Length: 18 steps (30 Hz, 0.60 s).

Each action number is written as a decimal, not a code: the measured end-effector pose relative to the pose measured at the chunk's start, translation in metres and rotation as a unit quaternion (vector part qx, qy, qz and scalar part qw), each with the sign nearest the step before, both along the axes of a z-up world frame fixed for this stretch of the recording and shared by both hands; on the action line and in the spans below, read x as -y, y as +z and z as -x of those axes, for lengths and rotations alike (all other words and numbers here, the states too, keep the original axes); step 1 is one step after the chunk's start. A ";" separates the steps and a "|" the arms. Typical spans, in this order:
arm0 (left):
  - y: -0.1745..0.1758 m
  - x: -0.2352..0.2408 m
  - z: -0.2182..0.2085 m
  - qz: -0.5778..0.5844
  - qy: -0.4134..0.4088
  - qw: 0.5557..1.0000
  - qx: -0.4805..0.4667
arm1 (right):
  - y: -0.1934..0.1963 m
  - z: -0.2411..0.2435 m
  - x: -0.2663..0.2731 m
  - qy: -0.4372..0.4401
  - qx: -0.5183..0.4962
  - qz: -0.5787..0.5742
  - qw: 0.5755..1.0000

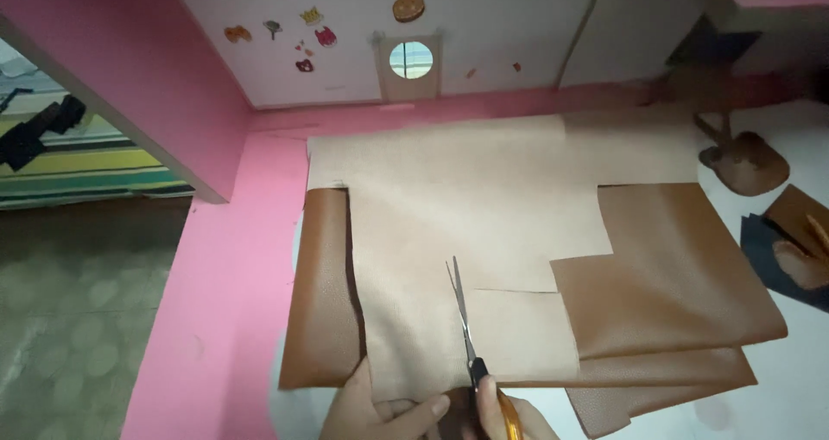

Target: The person uses scissors to cut a rectangular piece from a large sheet of beige fabric. They then trim the edges of the cut piece and fold it in half before placing it on the table.

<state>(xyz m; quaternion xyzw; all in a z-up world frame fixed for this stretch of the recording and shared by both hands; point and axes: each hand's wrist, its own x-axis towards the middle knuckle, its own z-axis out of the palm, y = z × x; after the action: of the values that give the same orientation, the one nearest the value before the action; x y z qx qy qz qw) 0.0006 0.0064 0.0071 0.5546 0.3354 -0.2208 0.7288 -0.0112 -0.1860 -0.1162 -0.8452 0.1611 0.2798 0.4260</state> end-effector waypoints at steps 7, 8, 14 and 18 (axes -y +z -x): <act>-0.004 -0.003 0.001 0.013 0.009 1.000 -0.009 | 0.019 0.001 -0.010 -0.126 -0.011 -0.226 0.966; -0.017 -0.005 0.002 0.050 0.001 0.999 0.019 | 0.006 -0.001 -0.006 -0.074 0.037 -0.264 0.961; 0.009 -0.001 -0.001 -0.020 0.008 1.000 -0.023 | 0.085 -0.017 -0.014 -0.133 -0.129 -0.298 0.936; -0.021 -0.008 0.006 0.022 0.008 0.999 0.041 | 0.063 -0.013 0.001 -0.152 -0.134 -0.413 0.888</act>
<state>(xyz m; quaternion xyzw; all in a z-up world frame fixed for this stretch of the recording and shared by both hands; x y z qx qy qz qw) -0.0050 0.0139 -0.0137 0.5441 0.3047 -0.2000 0.7557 0.0015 -0.1870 -0.0531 -0.5129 0.2127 0.3633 0.7482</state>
